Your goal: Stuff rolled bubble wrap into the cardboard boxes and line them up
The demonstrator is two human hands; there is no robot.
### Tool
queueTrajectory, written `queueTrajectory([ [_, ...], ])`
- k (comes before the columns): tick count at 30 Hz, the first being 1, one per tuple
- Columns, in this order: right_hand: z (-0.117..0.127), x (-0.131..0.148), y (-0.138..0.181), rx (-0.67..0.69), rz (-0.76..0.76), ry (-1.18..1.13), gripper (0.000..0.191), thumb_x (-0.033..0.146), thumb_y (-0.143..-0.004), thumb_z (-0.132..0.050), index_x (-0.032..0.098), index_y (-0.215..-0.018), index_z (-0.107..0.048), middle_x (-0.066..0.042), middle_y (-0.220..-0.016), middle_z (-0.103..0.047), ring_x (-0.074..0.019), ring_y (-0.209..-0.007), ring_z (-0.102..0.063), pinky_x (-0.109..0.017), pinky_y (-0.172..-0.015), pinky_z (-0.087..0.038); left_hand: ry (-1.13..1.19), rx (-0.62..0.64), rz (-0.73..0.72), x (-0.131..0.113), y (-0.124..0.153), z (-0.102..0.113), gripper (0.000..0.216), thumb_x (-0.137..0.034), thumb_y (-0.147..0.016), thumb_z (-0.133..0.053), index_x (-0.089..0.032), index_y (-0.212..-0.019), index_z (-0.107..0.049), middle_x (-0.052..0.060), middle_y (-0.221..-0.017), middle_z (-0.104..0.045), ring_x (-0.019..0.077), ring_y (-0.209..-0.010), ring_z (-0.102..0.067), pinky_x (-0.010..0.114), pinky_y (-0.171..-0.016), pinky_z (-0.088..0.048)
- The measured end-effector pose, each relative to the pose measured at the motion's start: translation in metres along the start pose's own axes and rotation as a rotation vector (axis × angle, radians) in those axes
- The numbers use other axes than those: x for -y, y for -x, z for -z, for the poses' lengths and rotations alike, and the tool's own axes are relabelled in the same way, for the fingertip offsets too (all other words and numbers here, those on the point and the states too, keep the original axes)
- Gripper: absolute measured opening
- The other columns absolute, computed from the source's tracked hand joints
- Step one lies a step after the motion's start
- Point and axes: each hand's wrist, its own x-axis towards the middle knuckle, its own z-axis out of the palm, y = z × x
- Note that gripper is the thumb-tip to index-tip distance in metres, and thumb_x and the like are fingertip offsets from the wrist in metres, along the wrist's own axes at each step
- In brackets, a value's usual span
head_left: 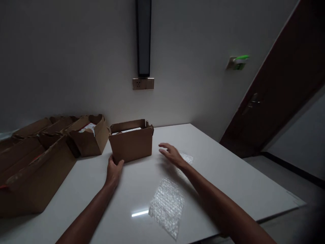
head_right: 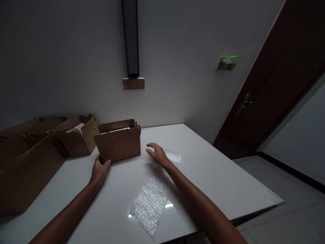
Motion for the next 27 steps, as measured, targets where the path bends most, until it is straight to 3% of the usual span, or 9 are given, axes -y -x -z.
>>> queueTrajectory([
  [3, 0.047, -0.038, 0.025, -0.128, -0.115, 0.191, 0.033, 0.035, -0.082, -0.057, 0.020, -0.109, -0.068, -0.013, -0.130, -0.063, -0.0326, -0.126, -0.053, -0.052, -0.105, -0.039, -0.008, 0.066, -0.016, 0.013, 0.046, 0.010, 0.063, -0.032, -0.082, -0.059, -0.014, -0.140, -0.039, 0.018, -0.139, -0.053, 0.0297, -0.130, -0.052, 0.047, -0.106, -0.043],
  [6, 0.071, -0.069, 0.050, -0.192, -0.223, 0.345, 0.032, 0.037, -0.078, -0.062, 0.017, -0.102, -0.069, -0.018, -0.119, -0.067, -0.0416, -0.119, -0.055, -0.062, -0.099, -0.036, -0.193, 0.331, -0.275, 0.013, 0.101, 0.015, 0.066, -0.027, -0.080, -0.060, -0.020, -0.142, -0.041, 0.016, -0.148, -0.045, 0.0328, -0.138, -0.041, 0.054, -0.112, -0.035],
  [9, 0.061, -0.081, 0.060, -0.179, -0.200, 0.409, 0.024, 0.029, -0.080, -0.058, 0.019, -0.099, -0.069, -0.015, -0.111, -0.071, -0.0378, -0.113, -0.060, -0.056, -0.097, -0.039, -0.330, 0.697, -0.597, -0.008, 0.134, 0.004, 0.069, -0.020, -0.071, -0.064, -0.024, -0.138, -0.047, 0.013, -0.139, -0.053, 0.0326, -0.127, -0.048, 0.055, -0.108, -0.036],
  [11, 0.044, -0.078, 0.058, -0.154, -0.129, 0.413, 0.023, 0.022, -0.082, -0.054, 0.021, -0.098, -0.070, -0.011, -0.111, -0.072, -0.0327, -0.111, -0.061, -0.049, -0.097, -0.041, -0.402, 0.791, -0.704, -0.026, 0.144, -0.007, 0.056, -0.016, -0.070, -0.063, -0.024, -0.125, -0.057, 0.009, -0.119, -0.063, 0.0280, -0.110, -0.055, 0.049, -0.098, -0.043],
  [13, 0.026, -0.070, 0.051, -0.125, -0.047, 0.400, 0.023, 0.020, -0.082, -0.054, 0.022, -0.098, -0.070, -0.009, -0.114, -0.072, -0.0297, -0.112, -0.062, -0.045, -0.097, -0.042, -0.486, 0.763, -0.758, -0.037, 0.151, -0.015, 0.026, -0.012, -0.072, -0.058, -0.021, -0.095, -0.064, 0.006, -0.094, -0.065, 0.0227, -0.090, -0.056, 0.040, -0.083, -0.045],
  [15, 0.012, -0.061, 0.045, -0.099, 0.034, 0.377, 0.023, 0.020, -0.083, -0.055, 0.022, -0.099, -0.071, -0.009, -0.118, -0.071, -0.0286, -0.114, -0.061, -0.044, -0.097, -0.043, -0.525, 0.683, -0.832, -0.039, 0.159, -0.015, 0.012, -0.008, -0.071, -0.054, -0.019, -0.073, -0.056, 0.003, -0.077, -0.061, 0.0192, -0.076, -0.053, 0.035, -0.072, -0.042],
  [19, -0.015, -0.036, 0.040, -0.028, 0.194, 0.294, 0.023, 0.024, -0.086, -0.057, 0.023, -0.103, -0.072, -0.008, -0.123, -0.069, -0.0248, -0.117, -0.060, -0.040, -0.098, -0.043, -0.434, 0.446, -1.057, -0.021, 0.178, 0.008, 0.018, -0.003, -0.059, -0.050, -0.019, -0.064, -0.042, 0.000, -0.062, -0.051, 0.0151, -0.060, -0.044, 0.032, -0.062, -0.033],
  [22, -0.041, -0.010, 0.039, 0.026, 0.299, 0.212, 0.023, 0.024, -0.086, -0.060, 0.025, -0.105, -0.072, -0.005, -0.122, -0.070, -0.0226, -0.116, -0.060, -0.039, -0.099, -0.043, -0.498, 0.306, -1.088, -0.005, 0.192, 0.032, 0.019, -0.002, -0.062, -0.047, -0.020, -0.063, -0.040, 0.000, -0.058, -0.047, 0.0150, -0.057, -0.040, 0.032, -0.060, -0.031],
  [27, -0.068, 0.015, 0.029, -0.009, 0.332, 0.087, 0.031, 0.025, -0.081, -0.065, 0.025, -0.113, -0.069, -0.007, -0.118, -0.071, -0.0275, -0.114, -0.061, -0.046, -0.100, -0.041, -0.581, 0.519, -0.870, -0.011, 0.195, 0.070, 0.009, -0.029, -0.080, -0.060, -0.021, -0.078, -0.056, 0.001, -0.069, -0.059, 0.0182, -0.064, -0.053, 0.034, -0.064, -0.041],
])
